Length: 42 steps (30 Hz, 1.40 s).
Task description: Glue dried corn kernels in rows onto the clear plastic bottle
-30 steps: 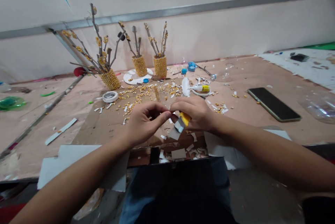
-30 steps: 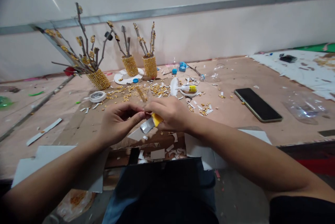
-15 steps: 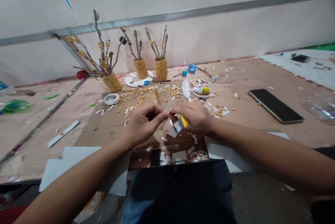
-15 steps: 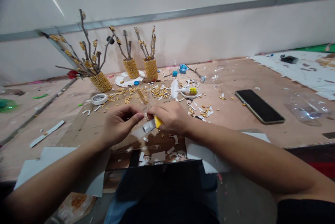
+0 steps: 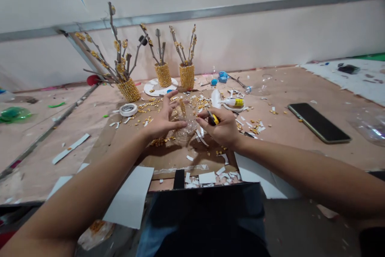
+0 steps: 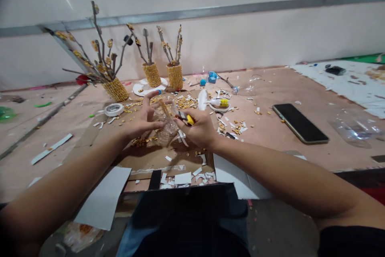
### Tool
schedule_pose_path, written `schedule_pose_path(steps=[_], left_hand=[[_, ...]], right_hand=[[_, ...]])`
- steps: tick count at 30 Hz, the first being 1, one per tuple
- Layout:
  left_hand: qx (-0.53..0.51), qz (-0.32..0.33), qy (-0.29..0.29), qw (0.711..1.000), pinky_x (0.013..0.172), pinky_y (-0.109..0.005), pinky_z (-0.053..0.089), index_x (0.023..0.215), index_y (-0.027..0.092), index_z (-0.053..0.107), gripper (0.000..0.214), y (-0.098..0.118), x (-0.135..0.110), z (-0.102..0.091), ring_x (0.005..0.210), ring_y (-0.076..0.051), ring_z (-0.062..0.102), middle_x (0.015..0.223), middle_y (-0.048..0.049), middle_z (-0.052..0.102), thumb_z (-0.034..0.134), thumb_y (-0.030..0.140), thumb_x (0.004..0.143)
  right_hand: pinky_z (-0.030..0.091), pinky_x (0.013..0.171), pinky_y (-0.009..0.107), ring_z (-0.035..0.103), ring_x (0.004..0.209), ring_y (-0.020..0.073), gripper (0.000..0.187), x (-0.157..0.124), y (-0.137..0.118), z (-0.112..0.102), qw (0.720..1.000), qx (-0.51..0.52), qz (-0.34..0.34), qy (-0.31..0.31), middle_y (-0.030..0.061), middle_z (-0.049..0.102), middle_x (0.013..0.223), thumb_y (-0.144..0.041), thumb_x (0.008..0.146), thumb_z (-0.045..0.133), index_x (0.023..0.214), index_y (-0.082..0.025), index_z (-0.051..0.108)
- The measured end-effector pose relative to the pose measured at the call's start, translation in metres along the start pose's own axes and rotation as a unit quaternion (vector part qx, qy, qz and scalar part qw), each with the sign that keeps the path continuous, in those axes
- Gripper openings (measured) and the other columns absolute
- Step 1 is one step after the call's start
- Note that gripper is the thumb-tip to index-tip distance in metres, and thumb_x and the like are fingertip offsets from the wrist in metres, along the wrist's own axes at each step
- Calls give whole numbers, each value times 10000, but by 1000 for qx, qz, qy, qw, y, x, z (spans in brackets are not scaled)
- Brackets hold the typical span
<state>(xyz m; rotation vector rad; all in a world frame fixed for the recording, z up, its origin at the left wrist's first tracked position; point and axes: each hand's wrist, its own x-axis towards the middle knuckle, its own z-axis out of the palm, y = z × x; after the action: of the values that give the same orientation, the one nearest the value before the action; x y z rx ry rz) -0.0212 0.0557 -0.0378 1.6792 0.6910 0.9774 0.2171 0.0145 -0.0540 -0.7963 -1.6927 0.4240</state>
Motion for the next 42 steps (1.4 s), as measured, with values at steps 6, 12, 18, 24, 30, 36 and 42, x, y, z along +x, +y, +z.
schedule_pose_path(steps=[6,12,18,24,30,36,42], left_hand=[[-74,-31,-16,997,887,-421,649,1509,375,336,1026,-5,3,6,1197,-348,736,1403,-131,640,999,339,727],[-72,-31,-9,997,875,-390,637,1489,360,354,1024,-4,2,9,1178,-326,741,1358,-120,659,1012,319,707],[-84,-46,-13,995,820,-386,632,1494,375,333,1032,-4,2,11,1006,-265,769,1376,-123,649,1006,321,713],[-83,-48,-10,995,839,-384,640,1487,367,349,1029,-3,2,13,1031,-267,763,1356,-122,657,1015,320,704],[-88,-43,-10,995,860,-371,641,1485,362,362,1002,-2,1,14,1122,-292,748,1344,-112,656,1004,263,722],[-85,-41,-15,995,885,-406,638,1515,382,345,1022,-5,1,12,1072,-279,755,1380,-121,644,997,282,735],[-69,-31,-12,997,924,-424,629,1494,355,388,985,-5,1,11,1112,-298,744,1370,-122,647,1002,285,727]], right_hand=[[537,652,319,666,678,159,137,0,7,2,999,0,-37,8,12,759,765,-309,937,785,835,-221,759],[595,733,336,751,779,179,47,0,9,1,998,27,-58,0,33,822,876,-275,939,790,917,-234,795],[582,717,322,736,754,175,38,1,8,0,998,21,-67,0,28,804,848,-247,932,782,908,-217,787],[604,751,347,764,810,190,48,0,9,0,997,14,-80,3,29,820,889,-201,917,767,926,-237,797],[618,761,353,774,827,191,47,1,8,0,995,24,-96,8,34,828,914,-203,906,786,939,-234,798],[617,772,351,774,830,191,147,0,7,0,997,15,-79,17,47,837,954,-132,872,775,987,-223,789],[596,738,341,761,796,188,142,-2,9,-2,996,-8,-85,8,44,827,908,-121,865,760,966,-217,785]])
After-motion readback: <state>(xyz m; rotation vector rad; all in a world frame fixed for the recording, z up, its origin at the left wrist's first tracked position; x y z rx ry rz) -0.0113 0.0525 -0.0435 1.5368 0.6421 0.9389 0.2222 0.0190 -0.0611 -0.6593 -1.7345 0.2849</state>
